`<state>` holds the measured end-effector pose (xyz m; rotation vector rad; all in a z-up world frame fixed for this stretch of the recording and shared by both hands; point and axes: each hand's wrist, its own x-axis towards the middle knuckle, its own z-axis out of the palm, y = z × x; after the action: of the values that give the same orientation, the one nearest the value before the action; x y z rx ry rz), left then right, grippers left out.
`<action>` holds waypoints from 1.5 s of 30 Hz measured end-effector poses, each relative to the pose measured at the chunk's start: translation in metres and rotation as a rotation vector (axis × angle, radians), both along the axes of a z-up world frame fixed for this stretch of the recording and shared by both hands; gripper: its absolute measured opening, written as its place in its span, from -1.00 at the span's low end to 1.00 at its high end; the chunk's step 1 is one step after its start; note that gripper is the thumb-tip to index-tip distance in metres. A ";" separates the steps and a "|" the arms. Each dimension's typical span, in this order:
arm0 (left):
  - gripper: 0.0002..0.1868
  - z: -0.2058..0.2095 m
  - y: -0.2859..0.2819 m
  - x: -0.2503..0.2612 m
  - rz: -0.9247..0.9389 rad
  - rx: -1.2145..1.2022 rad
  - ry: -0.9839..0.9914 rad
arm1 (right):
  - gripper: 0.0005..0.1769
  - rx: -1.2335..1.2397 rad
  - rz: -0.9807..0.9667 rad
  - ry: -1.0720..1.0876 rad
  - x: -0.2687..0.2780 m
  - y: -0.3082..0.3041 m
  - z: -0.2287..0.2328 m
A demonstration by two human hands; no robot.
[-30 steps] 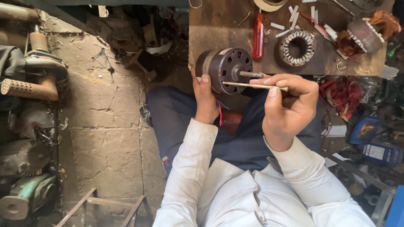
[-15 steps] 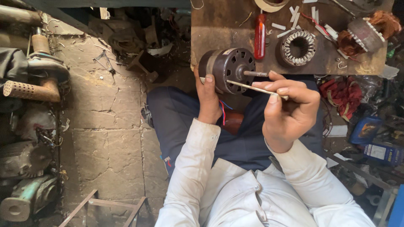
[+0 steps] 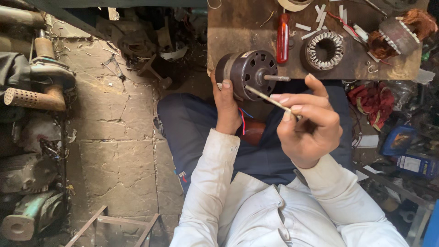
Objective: The person sits on the floor and works on a small electric motor. They rotate the motor, use a wooden stick to probe the shaft area, and use pliers to adjust the red and blue wires attached to the motor.
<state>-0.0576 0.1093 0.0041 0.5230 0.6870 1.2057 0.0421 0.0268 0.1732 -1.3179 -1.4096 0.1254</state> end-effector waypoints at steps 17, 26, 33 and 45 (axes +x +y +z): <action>-0.14 0.014 0.001 0.004 0.020 0.007 0.009 | -0.74 -0.033 0.015 0.060 0.005 -0.001 -0.003; -0.12 0.013 0.000 0.000 -0.013 0.022 -0.041 | -0.73 -0.029 0.047 -0.036 0.004 0.002 0.009; -0.10 0.013 0.000 0.000 -0.014 0.033 -0.020 | -0.73 -0.024 0.043 -0.020 0.004 0.001 0.005; -0.09 0.013 0.000 0.000 -0.011 0.016 -0.037 | -0.75 -0.058 -0.015 0.033 0.003 -0.003 0.000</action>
<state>-0.0580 0.1095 0.0172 0.5159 0.6425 1.2087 0.0447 0.0240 0.1727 -1.3680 -1.3766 0.1781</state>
